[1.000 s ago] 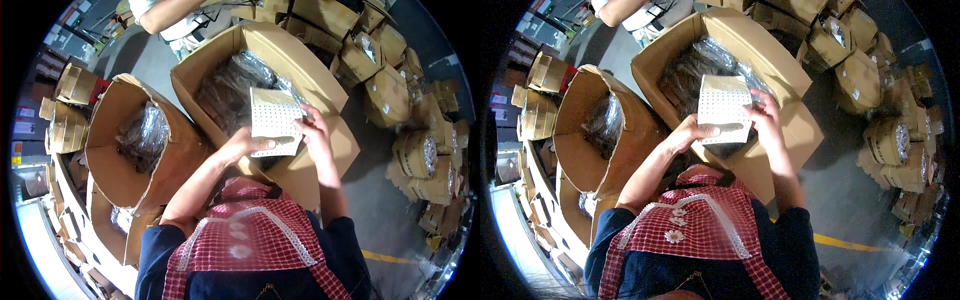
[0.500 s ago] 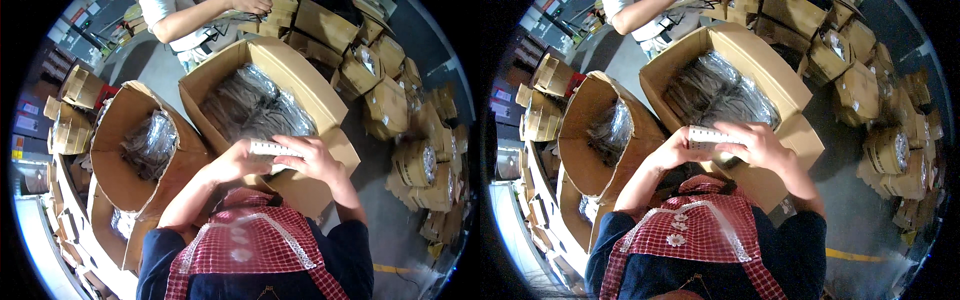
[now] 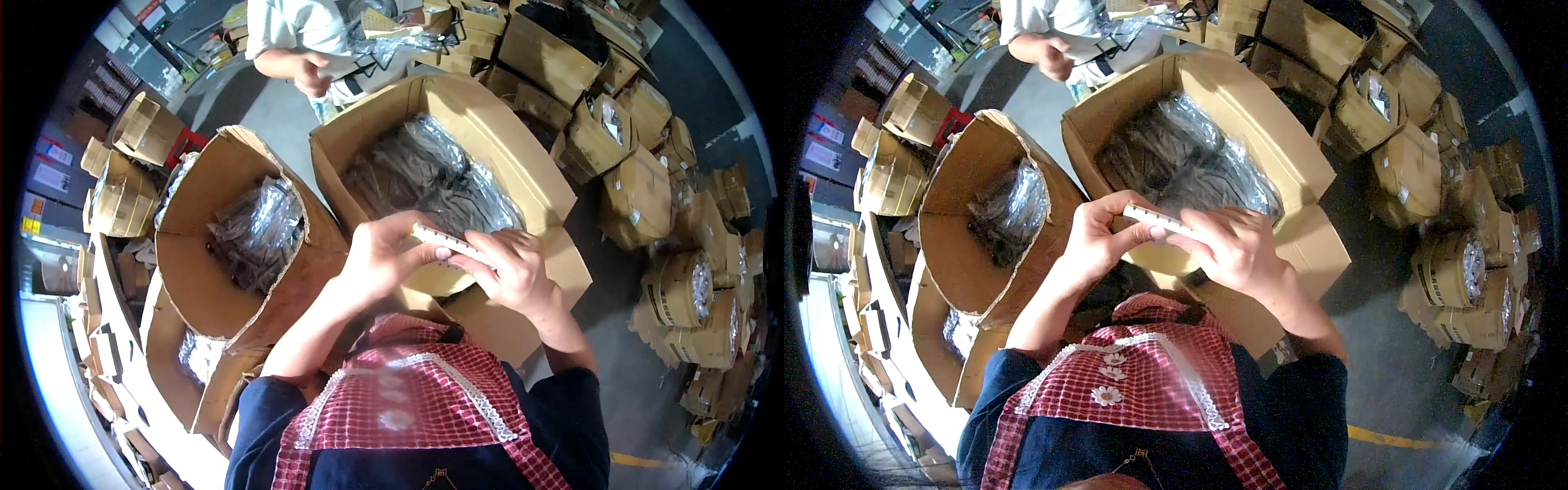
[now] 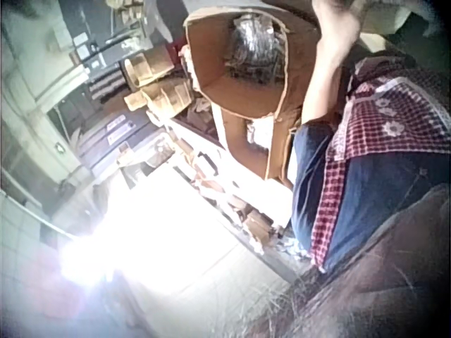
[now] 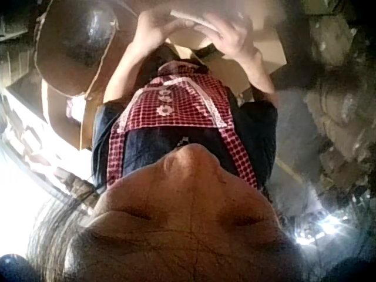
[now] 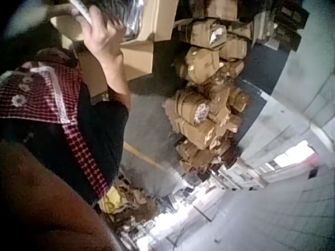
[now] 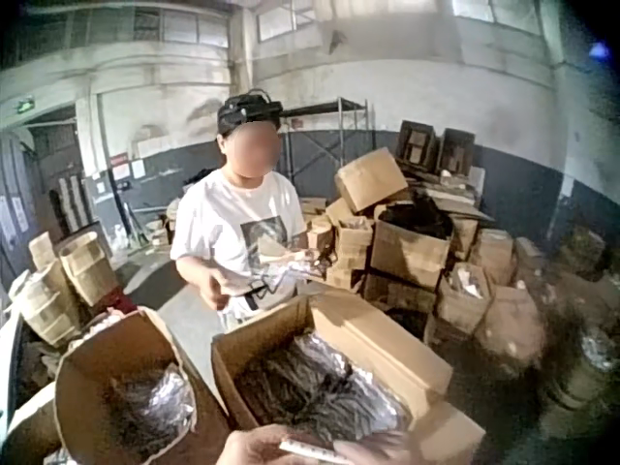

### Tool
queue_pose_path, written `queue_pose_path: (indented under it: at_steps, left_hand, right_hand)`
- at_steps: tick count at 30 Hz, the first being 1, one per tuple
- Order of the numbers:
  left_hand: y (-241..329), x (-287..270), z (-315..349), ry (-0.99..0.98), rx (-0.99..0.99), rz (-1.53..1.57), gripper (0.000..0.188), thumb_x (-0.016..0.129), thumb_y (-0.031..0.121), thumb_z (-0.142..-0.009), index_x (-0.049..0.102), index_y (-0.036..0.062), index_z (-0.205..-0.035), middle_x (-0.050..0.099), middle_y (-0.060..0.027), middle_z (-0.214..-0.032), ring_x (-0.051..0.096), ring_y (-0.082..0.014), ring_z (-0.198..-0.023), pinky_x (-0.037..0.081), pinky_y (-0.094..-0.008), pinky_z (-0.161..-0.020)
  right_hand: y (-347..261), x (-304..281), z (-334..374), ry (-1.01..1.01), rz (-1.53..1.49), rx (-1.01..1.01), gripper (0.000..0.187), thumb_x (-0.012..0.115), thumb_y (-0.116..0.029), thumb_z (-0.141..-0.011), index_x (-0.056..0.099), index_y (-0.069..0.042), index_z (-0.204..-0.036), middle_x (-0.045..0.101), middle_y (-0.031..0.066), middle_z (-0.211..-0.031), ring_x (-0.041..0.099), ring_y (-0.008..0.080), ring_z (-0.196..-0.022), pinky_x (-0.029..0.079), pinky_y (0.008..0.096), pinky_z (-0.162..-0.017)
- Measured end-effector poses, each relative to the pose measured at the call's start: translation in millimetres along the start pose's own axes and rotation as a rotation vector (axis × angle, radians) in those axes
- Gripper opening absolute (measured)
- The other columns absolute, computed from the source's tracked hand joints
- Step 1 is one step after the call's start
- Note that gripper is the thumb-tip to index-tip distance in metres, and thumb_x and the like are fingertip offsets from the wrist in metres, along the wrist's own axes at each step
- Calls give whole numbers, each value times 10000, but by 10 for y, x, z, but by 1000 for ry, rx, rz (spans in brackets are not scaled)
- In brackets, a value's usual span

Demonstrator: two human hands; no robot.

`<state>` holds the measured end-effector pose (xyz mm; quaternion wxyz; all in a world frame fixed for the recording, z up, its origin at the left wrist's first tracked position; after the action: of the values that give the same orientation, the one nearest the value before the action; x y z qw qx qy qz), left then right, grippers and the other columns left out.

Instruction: The person takes plastic bags containing black hardware parts out of cardboard boxes and applies small white adhesive labels from a sheet to the items.

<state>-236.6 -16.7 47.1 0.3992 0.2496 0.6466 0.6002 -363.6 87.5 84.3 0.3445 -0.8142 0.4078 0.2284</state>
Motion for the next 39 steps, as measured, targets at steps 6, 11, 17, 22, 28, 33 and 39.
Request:
queue_pose_path:
  at_steps: [6, 11, 17, 22, 28, 33, 39]
  left_hand:
    - [-28, -19, 41, 135, 88, 3, 167, 775, 97, -856, 658, 18, -945, 669, -2, -830, 578, -34, -808, 472, -210, -696]
    - [21, 52, 41, 77, 21, 95, 282, 777, 57, -841, 607, 23, -1064, 641, -3, -936, 594, -73, -885, 483, -232, -784]
    - [9, 118, 24, -27, -25, 378, 353, 747, 115, -875, 647, 2, -1194, 700, -76, -1038, 628, -108, -936, 497, -260, -844]
    - [-60, -26, 117, 165, 36, 248, 161, 740, 80, -867, 747, -11, -1000, 740, -94, -893, 672, -128, -807, 536, -269, -755]
    - [-112, 71, 100, 59, -73, 397, 235, 793, 93, -811, 748, -8, -1019, 750, -82, -885, 671, -115, -769, 539, -266, -715]
    - [-312, 87, 33, 153, -76, 52, 183, 765, 135, -863, 761, 21, -1006, 747, -47, -837, 662, -82, -742, 536, -246, -676]
    - [-433, 171, -104, 183, -40, -189, 177, 766, 129, -855, 767, 48, -1011, 746, -68, -802, 655, -71, -695, 545, -258, -629]
  right_hand:
    - [204, 19, 60, 40, -512, 356, 245, 762, -136, -858, 675, 16, -1029, 700, 124, -915, 685, 157, -736, 538, 283, -588]
    - [180, -12, 71, 78, -413, 355, 185, 758, -87, -849, 668, 2, -984, 694, 110, -890, 680, 164, -735, 535, 287, -617]
    - [117, -70, 63, 136, -250, 254, 180, 777, -86, -823, 652, -13, -931, 683, 95, -875, 659, 166, -764, 521, 304, -664]
    - [303, 70, 193, -19, -696, 640, 175, 779, -85, -817, 637, -23, -899, 626, 21, -807, 572, 85, -742, 448, 247, -644]
    - [383, 186, 368, 42, -869, 720, 212, 795, -121, -823, 604, -30, -823, 599, -10, -760, 521, 54, -690, 407, 222, -607]
    - [445, 231, 357, 26, -503, 528, 215, 773, -166, -846, 606, -30, -850, 628, 43, -779, 575, 107, -680, 453, 245, -602]
    - [327, 181, 207, 16, 51, 186, 149, 715, -88, -823, 600, -50, -911, 626, 80, -910, 620, 222, -809, 497, 360, -743]
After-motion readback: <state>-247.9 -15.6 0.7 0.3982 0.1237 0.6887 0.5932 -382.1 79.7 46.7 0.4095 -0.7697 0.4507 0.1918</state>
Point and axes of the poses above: each hand's wrist, its own z-axis away from the middle knuckle, its own x-axis out of the palm, y = z × x, the point moved 7 cm from there along -z, towards the middle knuckle
